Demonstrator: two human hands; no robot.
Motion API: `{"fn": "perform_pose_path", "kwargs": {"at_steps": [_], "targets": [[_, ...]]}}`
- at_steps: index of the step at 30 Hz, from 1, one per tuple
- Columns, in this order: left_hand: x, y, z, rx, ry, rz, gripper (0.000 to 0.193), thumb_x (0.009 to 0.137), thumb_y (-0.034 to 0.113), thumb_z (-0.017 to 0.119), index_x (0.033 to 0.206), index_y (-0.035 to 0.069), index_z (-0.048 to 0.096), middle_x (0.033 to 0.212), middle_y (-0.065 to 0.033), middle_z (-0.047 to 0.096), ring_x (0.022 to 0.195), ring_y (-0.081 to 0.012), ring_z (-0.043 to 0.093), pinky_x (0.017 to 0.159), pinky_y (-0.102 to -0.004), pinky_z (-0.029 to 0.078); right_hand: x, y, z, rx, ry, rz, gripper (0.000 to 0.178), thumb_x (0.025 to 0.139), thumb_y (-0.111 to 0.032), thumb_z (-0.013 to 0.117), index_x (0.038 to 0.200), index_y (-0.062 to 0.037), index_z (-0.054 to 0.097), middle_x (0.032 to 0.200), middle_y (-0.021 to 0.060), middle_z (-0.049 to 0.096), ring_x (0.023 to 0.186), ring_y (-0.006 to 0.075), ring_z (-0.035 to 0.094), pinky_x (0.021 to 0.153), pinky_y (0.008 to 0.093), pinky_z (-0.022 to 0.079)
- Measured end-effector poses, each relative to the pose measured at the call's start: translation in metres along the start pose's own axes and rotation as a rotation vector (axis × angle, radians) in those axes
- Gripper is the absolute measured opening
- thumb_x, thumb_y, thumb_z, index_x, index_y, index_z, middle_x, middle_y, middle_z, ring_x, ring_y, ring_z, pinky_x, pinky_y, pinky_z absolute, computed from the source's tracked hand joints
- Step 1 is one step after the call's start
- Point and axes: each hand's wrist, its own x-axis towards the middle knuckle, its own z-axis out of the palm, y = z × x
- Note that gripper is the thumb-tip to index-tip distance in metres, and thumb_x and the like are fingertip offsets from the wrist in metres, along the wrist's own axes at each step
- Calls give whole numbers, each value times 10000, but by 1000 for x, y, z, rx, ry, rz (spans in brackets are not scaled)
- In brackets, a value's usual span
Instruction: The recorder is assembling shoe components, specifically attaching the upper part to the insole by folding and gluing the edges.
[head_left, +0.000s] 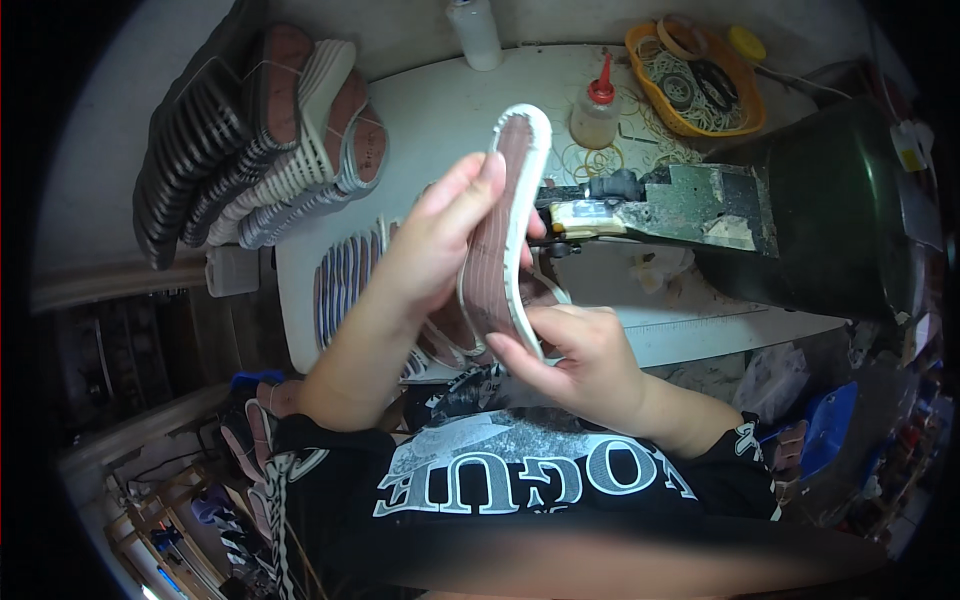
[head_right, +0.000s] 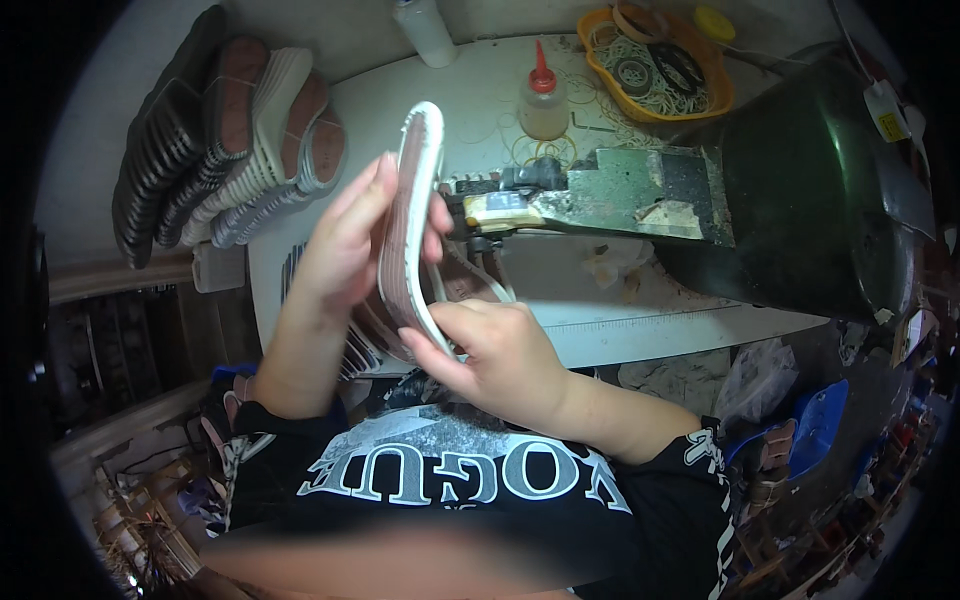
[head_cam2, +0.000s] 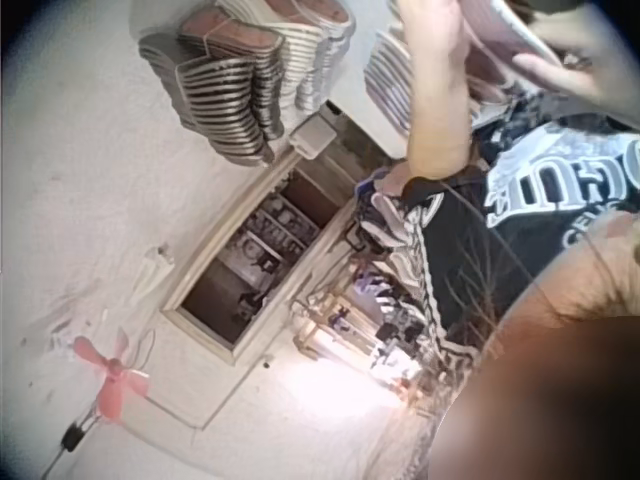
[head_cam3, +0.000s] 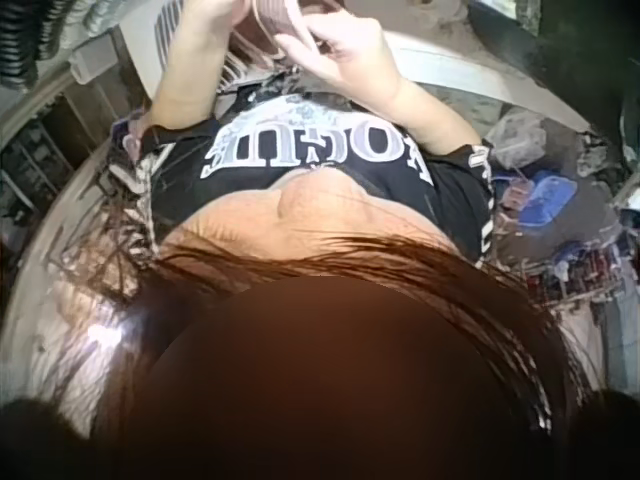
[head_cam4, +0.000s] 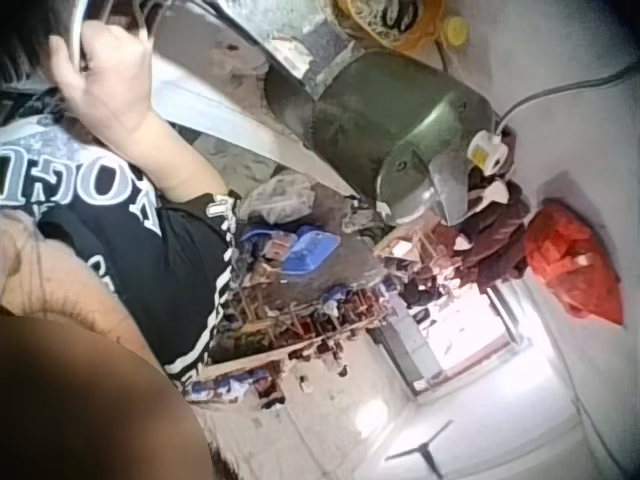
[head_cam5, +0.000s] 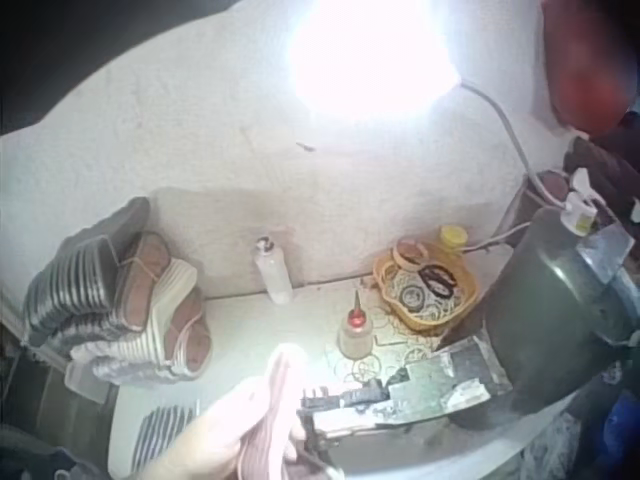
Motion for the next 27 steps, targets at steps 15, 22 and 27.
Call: {"fn": "perform_pose_path", "kwargs": {"at_steps": [15, 22, 27], "targets": [[-70, -46, 19, 406, 70, 638, 463, 844, 4, 619, 1244, -4, 386, 1097, -102, 595, 1014, -149, 592, 880, -282, 475, 22, -43, -38, -212, -67, -52, 173, 822, -131, 669, 771, 27, 620, 610, 98, 589, 526, 140, 587, 493, 264, 458], [-78, -58, 24, 795, 240, 871, 448, 822, 49, 650, 1210, 24, 428, 926, -157, 656, 816, -254, 687, 677, -329, 531, 17, -54, -34, -387, -139, -84, 160, 801, -119, 622, 749, 32, 628, 589, 128, 571, 524, 250, 567, 537, 333, 463], [-74, -68, 23, 947, 368, 1006, 435, 819, 69, 637, 1213, 53, 453, 855, -165, 646, 750, -338, 659, 604, -388, 511, 17, -38, -16, -597, 57, -271, 151, 712, -137, 658, 667, -9, 593, 600, 123, 575, 566, 289, 582, 572, 364, 478]]}}
